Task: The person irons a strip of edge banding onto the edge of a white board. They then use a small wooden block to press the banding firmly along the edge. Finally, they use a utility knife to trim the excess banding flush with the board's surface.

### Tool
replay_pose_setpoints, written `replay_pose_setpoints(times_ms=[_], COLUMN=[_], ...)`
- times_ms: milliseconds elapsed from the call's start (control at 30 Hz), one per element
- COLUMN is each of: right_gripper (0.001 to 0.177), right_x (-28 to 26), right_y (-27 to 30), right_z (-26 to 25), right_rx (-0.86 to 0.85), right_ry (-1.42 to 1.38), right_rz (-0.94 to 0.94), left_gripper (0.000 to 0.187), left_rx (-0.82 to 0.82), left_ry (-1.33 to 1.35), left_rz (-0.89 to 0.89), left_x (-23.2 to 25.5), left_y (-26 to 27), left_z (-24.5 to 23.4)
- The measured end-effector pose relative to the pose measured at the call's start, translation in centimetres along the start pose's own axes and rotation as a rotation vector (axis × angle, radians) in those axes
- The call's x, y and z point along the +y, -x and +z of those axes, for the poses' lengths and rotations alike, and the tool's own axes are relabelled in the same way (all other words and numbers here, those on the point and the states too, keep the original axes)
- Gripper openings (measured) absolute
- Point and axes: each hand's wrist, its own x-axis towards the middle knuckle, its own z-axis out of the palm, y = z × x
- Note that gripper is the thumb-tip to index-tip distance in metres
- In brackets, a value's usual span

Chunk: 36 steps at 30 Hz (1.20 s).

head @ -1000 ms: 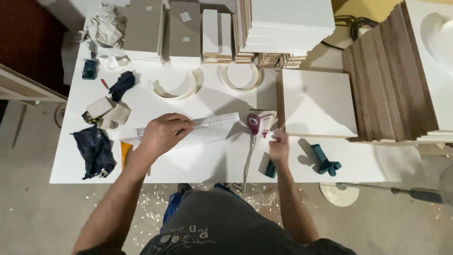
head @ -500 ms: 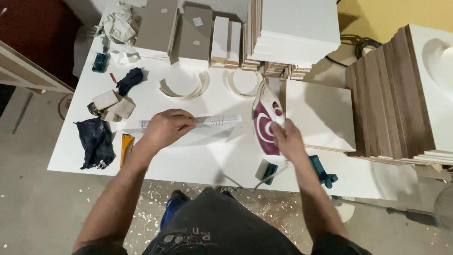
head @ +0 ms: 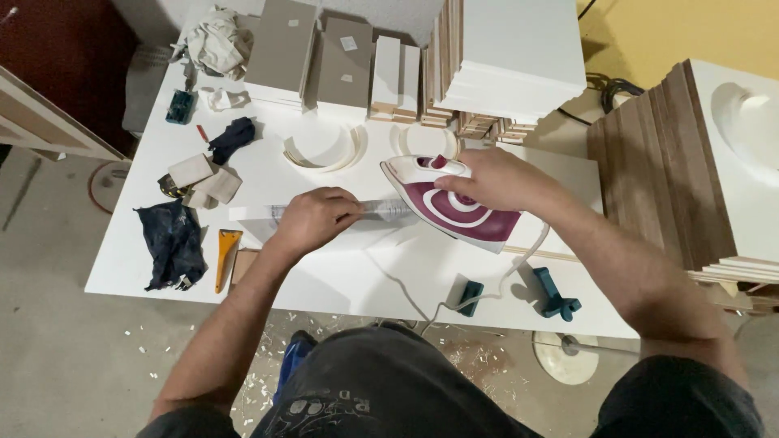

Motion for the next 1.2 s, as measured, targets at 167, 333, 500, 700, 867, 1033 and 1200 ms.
replay_pose_setpoints(times_ms=[167, 333, 500, 700, 867, 1033, 1200], right_gripper=[0.06, 0.059, 0.06, 0.06, 0.061, 0.062, 0.06], right_x=[0.4, 0.5, -1.4, -3.4, -6.8, -10.5, -14.0], right_y=[-1.1, -1.9, -2.1, -3.4, -3.8, -4.1, -5.3], right_z=[0.2, 0.1, 0.1, 0.6, 0.4, 0.9, 2.0], right_rx=[-0.039, -0.074, -0.089, -0.094, -0.105, -0.113, -0.109], right_ry=[0.082, 0.124, 0.132, 0.15, 0.142, 0.187, 0.191], right_rz=[0.009, -0.016, -0.049, -0.082, -0.085, -0.081, -0.144], left_gripper=[0.003, 0.006, 0.019, 0.023, 0.043, 0.06, 0.055], left_rx=[-0.019, -0.001, 0.181, 0.605, 0.688, 0.496, 0.502], left_ry=[0.014, -0.009, -0.083, 0.084, 0.666, 0.923, 1.104], left_rz=[-0.012, -0.044, 0.048, -0.334, -0.679, -0.81, -0.675], left_x=[0.6, 0.7, 0.1, -4.5, -3.7, -2.8, -4.2], left_y=[0.0, -0.2, 1.1, 7.2, 9.7, 10.1, 10.7], left_z=[-0.5, -0.2, -1.3, -3.7, -4.3, -3.5, -0.8])
